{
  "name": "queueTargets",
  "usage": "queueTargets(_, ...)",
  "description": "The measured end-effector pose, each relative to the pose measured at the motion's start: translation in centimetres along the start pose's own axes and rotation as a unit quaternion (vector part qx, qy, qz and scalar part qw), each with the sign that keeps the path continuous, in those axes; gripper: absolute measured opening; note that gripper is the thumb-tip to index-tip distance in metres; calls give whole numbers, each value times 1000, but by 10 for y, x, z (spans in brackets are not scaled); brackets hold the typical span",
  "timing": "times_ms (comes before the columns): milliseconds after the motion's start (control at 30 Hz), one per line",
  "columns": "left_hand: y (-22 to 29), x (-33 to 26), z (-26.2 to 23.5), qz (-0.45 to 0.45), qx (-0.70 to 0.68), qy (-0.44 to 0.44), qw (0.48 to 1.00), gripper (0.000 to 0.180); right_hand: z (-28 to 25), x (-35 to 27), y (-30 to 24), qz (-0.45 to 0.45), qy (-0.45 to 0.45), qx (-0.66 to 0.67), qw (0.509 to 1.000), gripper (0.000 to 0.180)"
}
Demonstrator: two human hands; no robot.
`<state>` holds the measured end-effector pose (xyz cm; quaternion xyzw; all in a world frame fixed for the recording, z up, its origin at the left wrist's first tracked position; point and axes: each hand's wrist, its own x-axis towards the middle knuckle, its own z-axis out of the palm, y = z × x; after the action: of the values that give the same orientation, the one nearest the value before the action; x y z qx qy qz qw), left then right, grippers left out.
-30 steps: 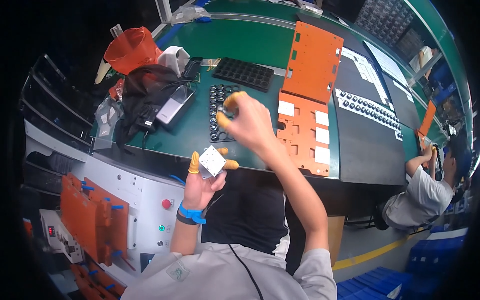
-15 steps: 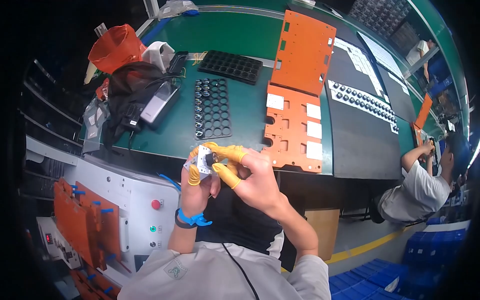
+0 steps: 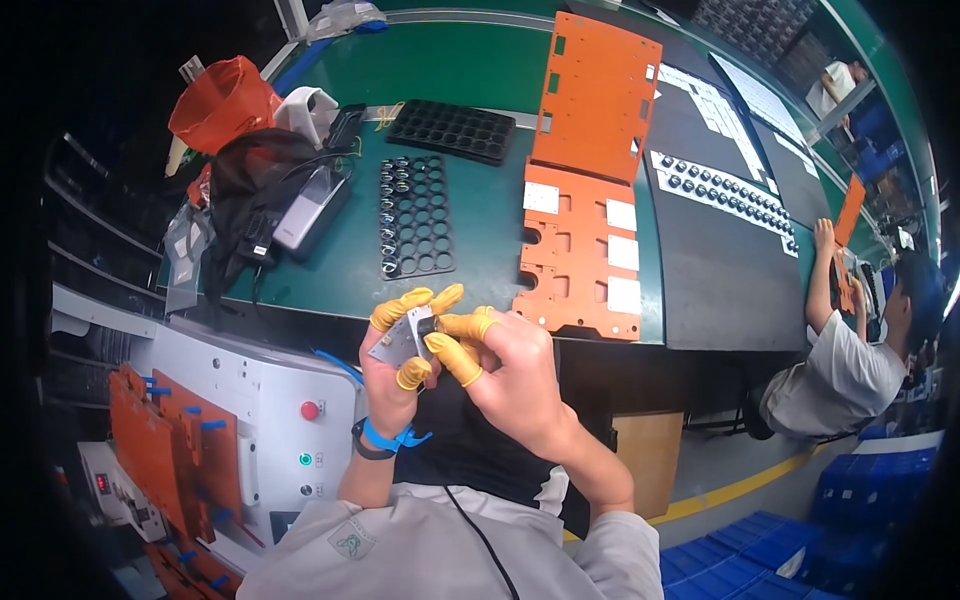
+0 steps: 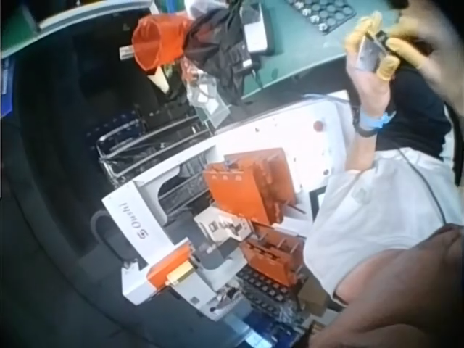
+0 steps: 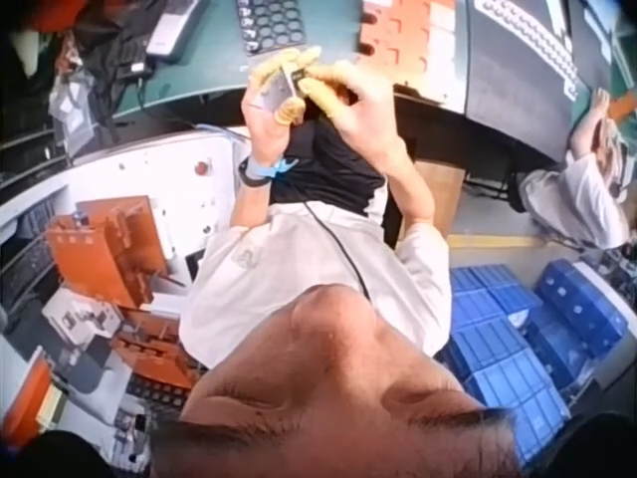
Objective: Assembling LED components and labels onto fixture housings at a factory workstation.
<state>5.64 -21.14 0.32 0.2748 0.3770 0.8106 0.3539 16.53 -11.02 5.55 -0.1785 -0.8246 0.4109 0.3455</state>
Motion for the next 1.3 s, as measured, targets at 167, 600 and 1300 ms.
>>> queueTargets(167,-3,-1,2,2,23,-6,1000,80,-8,-3,-7,-75,15,-122,990,21)
queueTargets(600,-15,-7,1,-152,-34,-51,986,53,-12,-10,23,-228,21,-256,939,48)
queueTargets(1300,-44,70,27,12,405,35,914,25,-71,-33,51,39,11,-117,992,38)
